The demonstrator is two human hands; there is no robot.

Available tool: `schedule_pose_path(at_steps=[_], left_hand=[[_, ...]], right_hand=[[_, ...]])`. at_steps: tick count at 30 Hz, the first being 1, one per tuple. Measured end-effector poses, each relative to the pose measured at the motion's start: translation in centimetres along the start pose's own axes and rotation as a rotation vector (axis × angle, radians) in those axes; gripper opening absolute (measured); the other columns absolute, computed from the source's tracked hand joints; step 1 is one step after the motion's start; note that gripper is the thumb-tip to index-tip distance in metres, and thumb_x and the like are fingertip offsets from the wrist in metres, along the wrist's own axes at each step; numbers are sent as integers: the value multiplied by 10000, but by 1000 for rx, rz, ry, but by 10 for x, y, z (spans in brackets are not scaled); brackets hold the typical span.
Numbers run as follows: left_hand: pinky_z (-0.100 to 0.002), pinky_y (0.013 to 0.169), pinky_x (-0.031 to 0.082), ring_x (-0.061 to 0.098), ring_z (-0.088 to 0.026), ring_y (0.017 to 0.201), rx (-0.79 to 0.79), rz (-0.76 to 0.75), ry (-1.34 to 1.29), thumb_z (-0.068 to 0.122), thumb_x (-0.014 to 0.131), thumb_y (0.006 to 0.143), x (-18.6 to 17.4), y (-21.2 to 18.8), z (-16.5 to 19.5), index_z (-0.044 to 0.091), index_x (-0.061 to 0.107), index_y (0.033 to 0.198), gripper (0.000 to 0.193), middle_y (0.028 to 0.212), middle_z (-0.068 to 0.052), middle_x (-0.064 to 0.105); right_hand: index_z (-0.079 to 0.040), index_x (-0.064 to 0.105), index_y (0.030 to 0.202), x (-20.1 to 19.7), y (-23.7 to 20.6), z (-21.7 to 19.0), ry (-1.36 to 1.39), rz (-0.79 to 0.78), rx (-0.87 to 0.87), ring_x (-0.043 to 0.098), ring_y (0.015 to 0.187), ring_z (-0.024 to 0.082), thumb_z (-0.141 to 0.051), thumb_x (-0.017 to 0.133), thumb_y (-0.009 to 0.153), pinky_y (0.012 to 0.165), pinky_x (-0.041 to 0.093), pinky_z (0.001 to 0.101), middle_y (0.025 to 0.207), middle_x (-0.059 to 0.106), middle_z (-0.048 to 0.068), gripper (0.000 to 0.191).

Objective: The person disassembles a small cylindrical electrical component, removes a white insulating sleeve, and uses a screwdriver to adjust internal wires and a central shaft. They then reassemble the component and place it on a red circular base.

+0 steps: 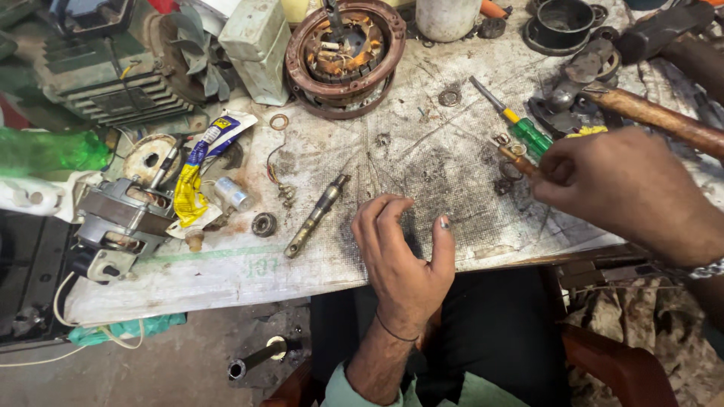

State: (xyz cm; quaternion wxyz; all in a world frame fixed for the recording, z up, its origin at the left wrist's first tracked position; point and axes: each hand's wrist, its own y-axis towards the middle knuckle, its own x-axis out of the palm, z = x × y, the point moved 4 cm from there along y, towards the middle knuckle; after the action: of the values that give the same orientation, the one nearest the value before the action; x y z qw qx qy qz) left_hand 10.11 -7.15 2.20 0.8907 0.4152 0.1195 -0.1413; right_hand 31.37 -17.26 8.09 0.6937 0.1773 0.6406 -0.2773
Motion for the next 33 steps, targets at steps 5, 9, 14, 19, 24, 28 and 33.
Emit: schedule_pose_path(at_steps=[5, 9, 14, 19, 24, 28, 33], left_hand=[[-509, 1075, 443, 514, -340, 1238, 13, -4, 10, 171, 737, 915, 2, 0, -2, -10, 538, 1232, 416, 1260, -185, 540], [-511, 1081, 440, 514, -338, 1237, 14, -3, 18, 172, 736, 918, 2, -1, -2, -7, 537, 1231, 412, 1253, -180, 544], [-517, 1086, 438, 510, -343, 1242, 40, -4, 23, 167, 730, 924, 2, 0, -1, -8, 530, 1245, 417, 1260, -184, 538], [-506, 1067, 454, 533, -346, 1215, 22, -12, 0, 158, 728, 921, 2, 0, -1, -12, 542, 1230, 398, 1231, -179, 559], [-491, 1028, 472, 559, -355, 1165, 10, -19, 2, 155, 735, 909, 1, 1, 1, -18, 574, 1194, 370, 1183, -178, 590], [-479, 991, 480, 574, -346, 1128, -1, -49, -6, 152, 733, 918, 2, 1, 1, -22, 582, 1179, 348, 1149, -169, 600], [-467, 978, 475, 580, -330, 1120, -3, -65, -37, 142, 730, 929, 2, 3, 1, -13, 582, 1181, 331, 1141, -159, 602]], right_hand=[[-127, 767, 1121, -9, 2, 9, -160, 56, 107, 721, 563, 113, -379, 680, 996, 552, 593, 269, 828, 782, 26, 294], [-112, 768, 1105, -11, 7, 12, -248, 12, 203, 679, 531, 141, -397, 622, 1073, 551, 579, 284, 733, 740, 69, 321], [-105, 763, 1161, -9, 11, -6, -157, 315, -181, 679, 778, 170, -356, 741, 898, 755, 586, 342, 869, 724, 65, 365], [-78, 732, 1226, 3, 20, -8, -114, 238, -165, 672, 888, 214, -346, 765, 877, 819, 579, 373, 917, 689, 99, 441], [-90, 752, 1132, 1, 26, -8, -101, 197, -154, 687, 847, 203, -341, 772, 875, 784, 598, 369, 948, 694, 97, 359], [-60, 742, 1069, -6, 25, -11, 12, 209, -137, 746, 785, 197, -313, 787, 872, 738, 624, 347, 972, 754, 101, 324], [-43, 729, 1118, -18, 25, -29, 34, 218, -214, 781, 830, 205, -283, 796, 869, 748, 636, 327, 944, 784, 121, 352]])
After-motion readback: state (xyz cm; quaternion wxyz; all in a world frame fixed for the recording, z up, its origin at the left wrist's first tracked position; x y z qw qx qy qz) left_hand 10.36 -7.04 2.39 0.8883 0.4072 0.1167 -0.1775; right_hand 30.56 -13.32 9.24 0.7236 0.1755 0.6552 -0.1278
